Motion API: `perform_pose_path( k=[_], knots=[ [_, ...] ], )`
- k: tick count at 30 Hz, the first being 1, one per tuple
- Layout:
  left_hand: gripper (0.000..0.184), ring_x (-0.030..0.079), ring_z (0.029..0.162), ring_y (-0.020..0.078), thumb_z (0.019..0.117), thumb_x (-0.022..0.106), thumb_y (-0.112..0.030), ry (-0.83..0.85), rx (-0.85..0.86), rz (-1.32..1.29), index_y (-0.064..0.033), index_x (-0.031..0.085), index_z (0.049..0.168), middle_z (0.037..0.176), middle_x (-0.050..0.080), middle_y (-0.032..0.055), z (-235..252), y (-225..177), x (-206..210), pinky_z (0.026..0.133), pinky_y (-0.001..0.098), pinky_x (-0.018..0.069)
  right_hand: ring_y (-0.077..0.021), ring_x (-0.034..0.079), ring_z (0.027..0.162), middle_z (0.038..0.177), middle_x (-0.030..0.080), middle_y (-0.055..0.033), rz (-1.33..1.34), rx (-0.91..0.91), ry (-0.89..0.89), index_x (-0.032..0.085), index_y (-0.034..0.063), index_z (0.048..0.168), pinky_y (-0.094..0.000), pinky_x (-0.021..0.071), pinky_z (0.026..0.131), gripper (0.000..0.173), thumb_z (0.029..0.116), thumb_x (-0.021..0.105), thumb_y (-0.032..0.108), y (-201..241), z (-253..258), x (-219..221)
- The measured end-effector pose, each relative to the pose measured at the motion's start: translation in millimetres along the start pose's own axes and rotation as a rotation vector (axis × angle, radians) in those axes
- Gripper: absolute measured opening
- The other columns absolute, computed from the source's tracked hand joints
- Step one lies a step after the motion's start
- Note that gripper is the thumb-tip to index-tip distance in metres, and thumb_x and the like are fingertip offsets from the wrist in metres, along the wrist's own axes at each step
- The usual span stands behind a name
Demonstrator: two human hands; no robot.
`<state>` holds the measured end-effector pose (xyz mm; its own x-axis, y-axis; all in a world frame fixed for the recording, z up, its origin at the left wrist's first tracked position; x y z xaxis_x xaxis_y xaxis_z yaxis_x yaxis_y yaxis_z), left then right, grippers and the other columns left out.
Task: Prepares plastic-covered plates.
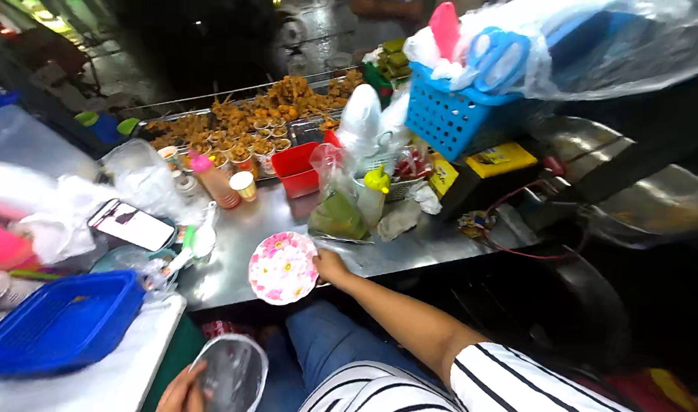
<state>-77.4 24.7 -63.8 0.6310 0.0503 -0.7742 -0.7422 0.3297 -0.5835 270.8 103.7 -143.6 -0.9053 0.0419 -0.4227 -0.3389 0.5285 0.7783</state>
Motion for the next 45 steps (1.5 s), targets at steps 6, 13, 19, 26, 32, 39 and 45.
perform_pose_path(
  k=[6,13,19,26,32,39,45],
  knots=[
    [0.047,0.057,0.127,0.0486,0.0899,0.064,0.004,-0.070,-0.196,0.037,0.0098,0.058,0.136,0.138,0.056,0.0342,23.6,-6.9,6.0,0.105,0.0626,0.0446,-0.0298,0.067,0.115,0.126,0.066,-0.0255,0.170,-0.257,-0.198,0.050,-0.0057,0.143,-0.0449,0.0521,0.102,0.040,0.1118,0.038,0.017,-9.2,-12.9,-19.4],
    [0.064,0.060,0.128,0.0217,0.0847,0.067,0.002,-0.081,-0.021,-0.412,0.0054,0.050,0.146,0.151,0.048,0.0246,42.1,-46.2,19.9,0.097,0.0329,0.0555,0.0001,0.067,0.084,0.103,0.070,0.0009,0.544,-0.283,0.702,0.042,-0.0036,0.145,-0.0205,0.0573,0.079,0.049,0.0986,0.050,0.009,21.5,-90.5,10.9],
    [0.052,0.056,0.134,0.0163,0.0876,0.064,0.004,-0.104,0.290,-0.578,0.0080,0.057,0.139,0.150,0.052,0.0179,25.0,-72.6,2.8,0.107,0.0295,0.0515,-0.0077,0.073,0.086,0.100,0.076,-0.0001,0.607,-0.176,0.884,0.056,0.0084,0.137,-0.0276,0.0620,0.081,0.035,0.1021,0.053,0.006,10.8,-97.8,51.9],
    [0.030,0.056,0.134,0.0113,0.1007,0.060,-0.007,-0.444,0.497,-0.359,-0.0108,0.064,0.130,0.147,0.057,0.0019,3.6,-82.9,-6.0,0.110,0.0280,0.0499,-0.0105,0.073,0.083,0.101,0.074,-0.0053,0.684,-0.162,0.630,0.056,0.0030,0.136,-0.0286,0.0623,0.078,0.032,0.1055,0.049,0.005,27.1,-108.7,53.8],
    [0.040,0.048,0.139,0.0039,0.1041,0.057,-0.011,-0.611,0.648,-0.145,-0.0150,0.053,0.144,0.158,0.044,-0.0071,-7.9,-87.1,13.5,0.115,0.0239,0.0431,-0.0106,0.072,0.081,0.100,0.074,-0.0072,0.718,-0.175,0.459,0.059,0.0007,0.131,-0.0276,0.0618,0.075,0.027,0.1064,0.050,0.007,26.3,-112.2,49.4],
    [0.029,0.059,0.114,-0.0006,0.0982,0.066,-0.012,-0.716,0.490,-0.255,-0.0181,0.059,0.126,0.127,0.057,-0.0052,-10.2,-92.8,25.0,0.096,0.0150,0.0515,-0.0151,0.074,0.076,0.087,0.075,-0.0113,0.946,-0.005,0.380,0.065,-0.0031,0.113,-0.0303,0.0631,0.072,0.024,0.1091,0.047,0.012,26.4,-115.1,48.5],
    [0.026,0.072,0.091,0.0036,0.0861,0.073,0.004,-0.540,0.131,-0.812,-0.0069,0.070,0.109,0.105,0.074,-0.0063,6.4,-71.8,26.2,0.083,0.0228,0.0624,-0.0228,0.076,0.083,0.095,0.075,-0.0157,1.052,0.122,0.465,0.058,-0.0016,0.118,-0.0383,0.0647,0.076,0.016,0.1029,0.053,0.000,24.8,-122.1,48.3]
  ],
)
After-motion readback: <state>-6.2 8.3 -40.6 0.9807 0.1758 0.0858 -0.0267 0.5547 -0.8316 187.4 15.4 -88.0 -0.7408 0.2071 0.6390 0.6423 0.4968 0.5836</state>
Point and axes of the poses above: each hand's wrist, its own z-axis towards the middle knuckle, its own x-axis out of the palm, y = z × x, the point moved 4 cm from there along z, towards the middle knuckle
